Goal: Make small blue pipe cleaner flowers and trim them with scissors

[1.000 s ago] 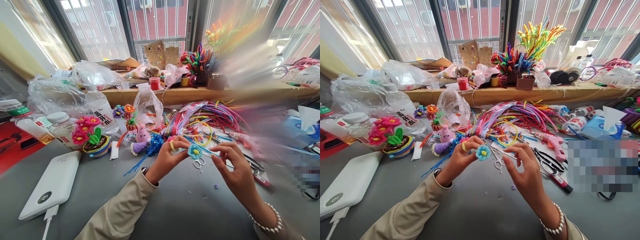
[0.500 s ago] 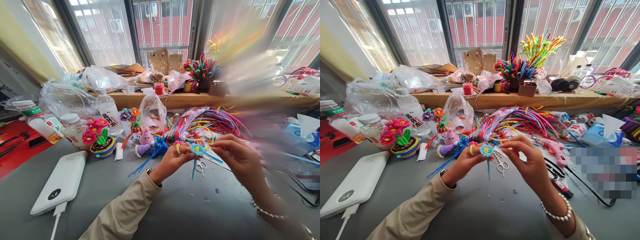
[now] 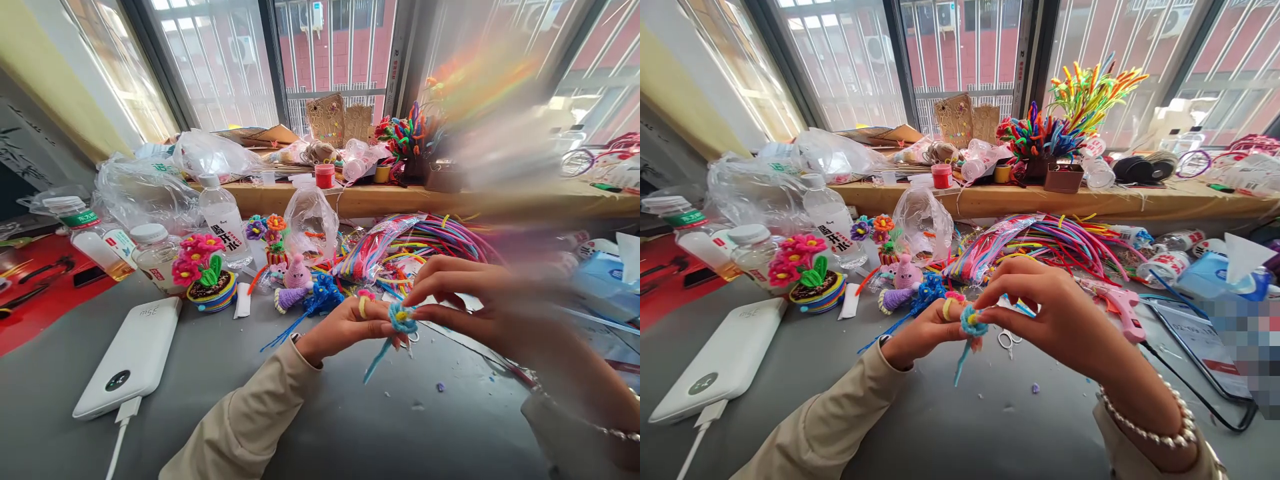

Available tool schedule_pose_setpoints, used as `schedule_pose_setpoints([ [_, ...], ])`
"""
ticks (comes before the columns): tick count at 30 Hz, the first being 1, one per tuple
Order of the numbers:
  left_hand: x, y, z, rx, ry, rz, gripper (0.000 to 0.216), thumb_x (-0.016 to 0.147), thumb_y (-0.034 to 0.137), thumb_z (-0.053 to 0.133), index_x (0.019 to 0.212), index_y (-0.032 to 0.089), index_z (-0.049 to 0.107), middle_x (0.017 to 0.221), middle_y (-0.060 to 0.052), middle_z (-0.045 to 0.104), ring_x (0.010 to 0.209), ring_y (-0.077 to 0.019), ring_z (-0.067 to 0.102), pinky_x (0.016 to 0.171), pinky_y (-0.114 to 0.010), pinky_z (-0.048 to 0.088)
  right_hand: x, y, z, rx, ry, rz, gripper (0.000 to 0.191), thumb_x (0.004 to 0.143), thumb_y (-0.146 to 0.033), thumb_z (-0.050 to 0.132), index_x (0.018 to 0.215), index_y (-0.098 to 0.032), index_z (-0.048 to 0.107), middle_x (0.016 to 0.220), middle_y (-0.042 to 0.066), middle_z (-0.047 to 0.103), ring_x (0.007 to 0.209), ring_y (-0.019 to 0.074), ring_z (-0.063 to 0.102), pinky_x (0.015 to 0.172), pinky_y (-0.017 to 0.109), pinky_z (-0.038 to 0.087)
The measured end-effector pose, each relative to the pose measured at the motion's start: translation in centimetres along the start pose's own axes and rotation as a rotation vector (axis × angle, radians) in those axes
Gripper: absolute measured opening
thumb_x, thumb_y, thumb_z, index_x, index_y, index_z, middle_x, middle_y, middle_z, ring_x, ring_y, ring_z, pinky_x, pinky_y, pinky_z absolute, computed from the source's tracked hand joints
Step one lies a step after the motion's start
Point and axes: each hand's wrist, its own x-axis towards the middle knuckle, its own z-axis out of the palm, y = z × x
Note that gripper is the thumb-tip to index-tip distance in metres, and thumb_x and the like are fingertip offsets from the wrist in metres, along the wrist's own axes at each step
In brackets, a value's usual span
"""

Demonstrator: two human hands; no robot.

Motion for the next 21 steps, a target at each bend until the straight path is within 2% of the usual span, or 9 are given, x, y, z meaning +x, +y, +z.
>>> schedule_pose_setpoints([
  [3, -0.03, -0.01, 0.02, -0.032, -0.001, -0.005, 0.018, 0.076, 0.025, 0.054, 0.069, 0.013, 0.065, 0.067, -0.002, 0.06, 0.068, -0.0114, 0.055, 0.066, -0.022, 0.042, 0.07, 0.01, 0.28, -0.005, -0.015, -0.005, 0.014, 0.08, -0.029, 0.055, 0.076, -0.021, 0.065, 0.075, 0.002, 0.058, 0.071, 0.0127, 0.054, 0.064, 0.025, 0.044],
  [9, 0.04, 0.01, -0.02, 0.0, -0.013, 0.003, 0.021, 0.076, 0.03, 0.054, 0.069, 0.013, 0.064, 0.068, -0.004, 0.06, 0.069, -0.0133, 0.056, 0.066, -0.023, 0.043, 0.3, -0.17, 0.49, 0.004, -0.011, 0.001, 0.015, 0.081, -0.028, 0.053, 0.073, -0.019, 0.063, 0.071, 0.003, 0.057, 0.066, 0.0123, 0.053, 0.058, 0.024, 0.043],
  [21, 0.01, 0.11, -0.13, 0.081, -0.034, -0.009, 0.027, 0.077, 0.036, 0.052, 0.069, 0.013, 0.065, 0.076, -0.006, 0.063, 0.077, -0.0154, 0.056, 0.071, -0.026, 0.044, 0.06, -0.08, 0.54, -0.095, -0.062, -0.026, 0.015, 0.083, -0.023, 0.048, 0.073, -0.019, 0.058, 0.076, 0.004, 0.056, 0.071, 0.0146, 0.053, 0.062, 0.026, 0.043],
])
